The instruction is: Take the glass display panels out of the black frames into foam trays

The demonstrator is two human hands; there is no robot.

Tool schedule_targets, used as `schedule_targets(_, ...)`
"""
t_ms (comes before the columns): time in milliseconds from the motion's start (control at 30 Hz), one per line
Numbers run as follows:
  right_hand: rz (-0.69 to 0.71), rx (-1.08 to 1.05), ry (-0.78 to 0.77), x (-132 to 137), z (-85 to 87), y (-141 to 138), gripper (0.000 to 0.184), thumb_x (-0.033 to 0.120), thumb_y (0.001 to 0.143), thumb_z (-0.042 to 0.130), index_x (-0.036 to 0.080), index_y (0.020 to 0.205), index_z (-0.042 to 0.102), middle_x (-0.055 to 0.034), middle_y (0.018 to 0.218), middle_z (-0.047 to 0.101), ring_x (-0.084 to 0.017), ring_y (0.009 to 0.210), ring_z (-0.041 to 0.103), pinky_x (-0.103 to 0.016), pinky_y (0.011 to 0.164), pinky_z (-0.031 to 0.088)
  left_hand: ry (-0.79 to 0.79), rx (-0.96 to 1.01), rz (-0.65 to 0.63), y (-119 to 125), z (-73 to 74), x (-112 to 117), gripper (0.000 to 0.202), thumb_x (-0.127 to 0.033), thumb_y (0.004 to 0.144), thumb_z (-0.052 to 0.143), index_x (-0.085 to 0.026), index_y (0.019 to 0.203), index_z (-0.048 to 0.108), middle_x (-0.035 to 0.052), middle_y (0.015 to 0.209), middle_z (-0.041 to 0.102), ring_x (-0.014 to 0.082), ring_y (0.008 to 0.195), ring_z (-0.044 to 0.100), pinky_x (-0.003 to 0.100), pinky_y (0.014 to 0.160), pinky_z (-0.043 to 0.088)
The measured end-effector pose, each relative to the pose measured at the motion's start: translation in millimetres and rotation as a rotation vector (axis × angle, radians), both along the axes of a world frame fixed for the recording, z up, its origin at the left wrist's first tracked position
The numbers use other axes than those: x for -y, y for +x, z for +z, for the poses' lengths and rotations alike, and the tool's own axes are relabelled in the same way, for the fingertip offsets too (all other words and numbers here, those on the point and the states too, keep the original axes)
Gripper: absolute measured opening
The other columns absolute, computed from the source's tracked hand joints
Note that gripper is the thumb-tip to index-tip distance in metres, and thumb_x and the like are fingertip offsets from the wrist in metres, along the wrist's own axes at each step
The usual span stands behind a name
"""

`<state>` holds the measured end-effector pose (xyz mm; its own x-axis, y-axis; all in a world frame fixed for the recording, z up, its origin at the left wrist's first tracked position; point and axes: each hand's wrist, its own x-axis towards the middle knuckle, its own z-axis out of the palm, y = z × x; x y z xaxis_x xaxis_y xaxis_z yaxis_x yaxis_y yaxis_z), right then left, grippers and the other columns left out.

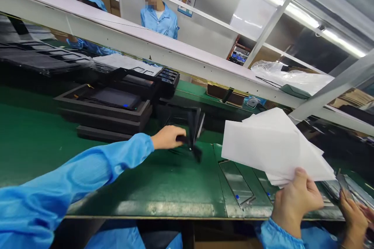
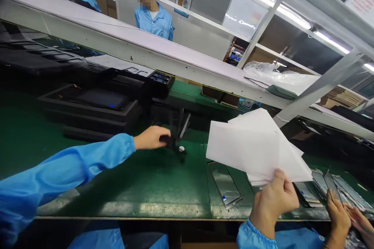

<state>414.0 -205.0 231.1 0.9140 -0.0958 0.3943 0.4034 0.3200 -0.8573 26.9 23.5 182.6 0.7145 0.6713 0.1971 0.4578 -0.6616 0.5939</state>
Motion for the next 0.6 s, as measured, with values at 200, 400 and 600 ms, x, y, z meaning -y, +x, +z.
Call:
schedule_targets(200, 0.057, -0.007, -0.084, 14.8, -20.1, -16.5, 0.023, 0.036, 0.06, 0.093, 0.02, 0.064, 0.077, 0.0, 0.066, 0.063, -0.022, 0.062, 0.061, -0.049, 0.079, 0.06, -0.04, -0.212, -0.421, -32.1, -63.5, 60.6, 0.02, -0.01, 0.066, 0.078, -0.027, 0.06, 0.07, 0.0049, 0.064, 0.074, 0.0263, 0.07, 0.071, 0.037, 0.073, 0.052)
schedule_targets(400, 0.114, 0.001, -0.142, 14.1, -17.8, -36.0, 0.025, 0.038, 0.061, 0.095, 0.019, 0.07, 0.081, -0.001, 0.066, 0.066, -0.025, 0.065, 0.068, -0.049, 0.08, 0.062, -0.205, -0.284, -0.339, -53.2, -92.5, 63.4, 0.024, -0.027, 0.087, 0.082, -0.021, 0.067, 0.069, -0.0017, 0.058, 0.065, 0.0169, 0.056, 0.062, 0.032, 0.063, 0.053)
schedule_targets(600, 0.179, -0.005, -0.157, 4.2, -20.7, -55.7, 0.019, 0.033, 0.067, 0.092, 0.022, 0.079, 0.083, -0.0035, 0.074, 0.072, -0.027, 0.067, 0.07, -0.048, 0.079, 0.064, -0.283, 0.024, 0.158, -36.6, -98.2, 37.0, 0.023, -0.041, 0.098, 0.075, -0.024, 0.113, 0.073, 0.0058, 0.105, 0.075, 0.0245, 0.092, 0.074, 0.035, 0.069, 0.063)
